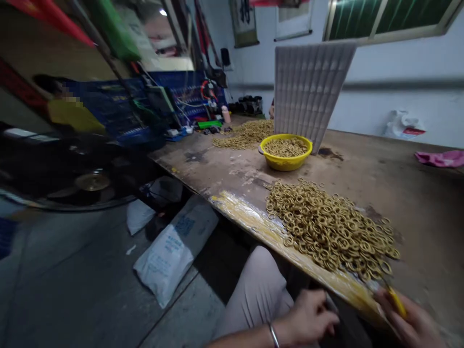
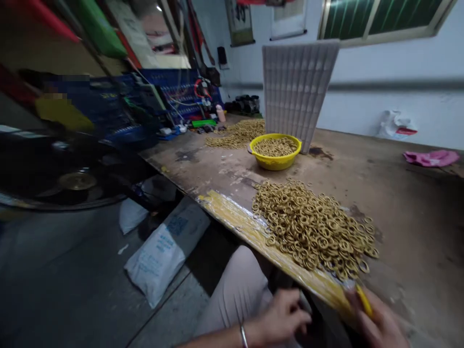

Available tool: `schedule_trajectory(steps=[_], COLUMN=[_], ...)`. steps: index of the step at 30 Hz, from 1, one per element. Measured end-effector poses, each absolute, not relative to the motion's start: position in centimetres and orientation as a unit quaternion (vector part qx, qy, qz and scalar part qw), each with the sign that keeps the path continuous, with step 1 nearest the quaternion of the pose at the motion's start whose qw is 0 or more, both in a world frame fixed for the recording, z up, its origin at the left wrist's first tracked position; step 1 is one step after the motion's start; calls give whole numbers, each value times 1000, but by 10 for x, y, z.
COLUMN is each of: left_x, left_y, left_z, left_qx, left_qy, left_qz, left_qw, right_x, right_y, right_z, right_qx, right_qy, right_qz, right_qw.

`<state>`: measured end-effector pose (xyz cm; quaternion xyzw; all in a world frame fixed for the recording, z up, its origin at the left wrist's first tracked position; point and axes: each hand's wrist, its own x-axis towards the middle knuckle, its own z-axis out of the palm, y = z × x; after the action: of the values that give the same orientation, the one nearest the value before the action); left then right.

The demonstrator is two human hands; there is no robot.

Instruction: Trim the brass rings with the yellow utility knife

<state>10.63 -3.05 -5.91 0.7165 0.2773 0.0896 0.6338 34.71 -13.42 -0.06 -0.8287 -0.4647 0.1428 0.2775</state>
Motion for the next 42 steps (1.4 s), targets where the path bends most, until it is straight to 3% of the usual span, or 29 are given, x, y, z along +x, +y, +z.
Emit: schedule_trajectory(steps=[4, 10, 18, 22, 30, 37, 42], left_x=[90, 77, 72, 71, 70, 68, 60], left_y=[-21, -8, -22, -25, -28, -25, -28], left_z=[6, 31, 38, 37, 40, 47, 70], left_qx=[500, 396, 320, 328, 527, 643, 686], left_qy=[294, 273, 249, 244, 303, 290, 205], left_qz=[99, 66, 50, 63, 173, 168, 144], left_qw=[809, 874, 913, 910, 775, 689, 683], right_x=[278, 244, 233, 226, 214, 208, 239], right_y=[-125, -109, -120, -127, -151, -145, -143], right_z=[61, 75, 70, 71, 55, 50, 42], right_qx=[-712, -632, -630, -661, -755, -777, -874], right_qy=[-503, -496, -458, -466, -590, -605, -483], right_qz=[343, 449, 436, 369, 174, 122, 42], right_qw=[350, 390, 450, 457, 228, 125, 11])
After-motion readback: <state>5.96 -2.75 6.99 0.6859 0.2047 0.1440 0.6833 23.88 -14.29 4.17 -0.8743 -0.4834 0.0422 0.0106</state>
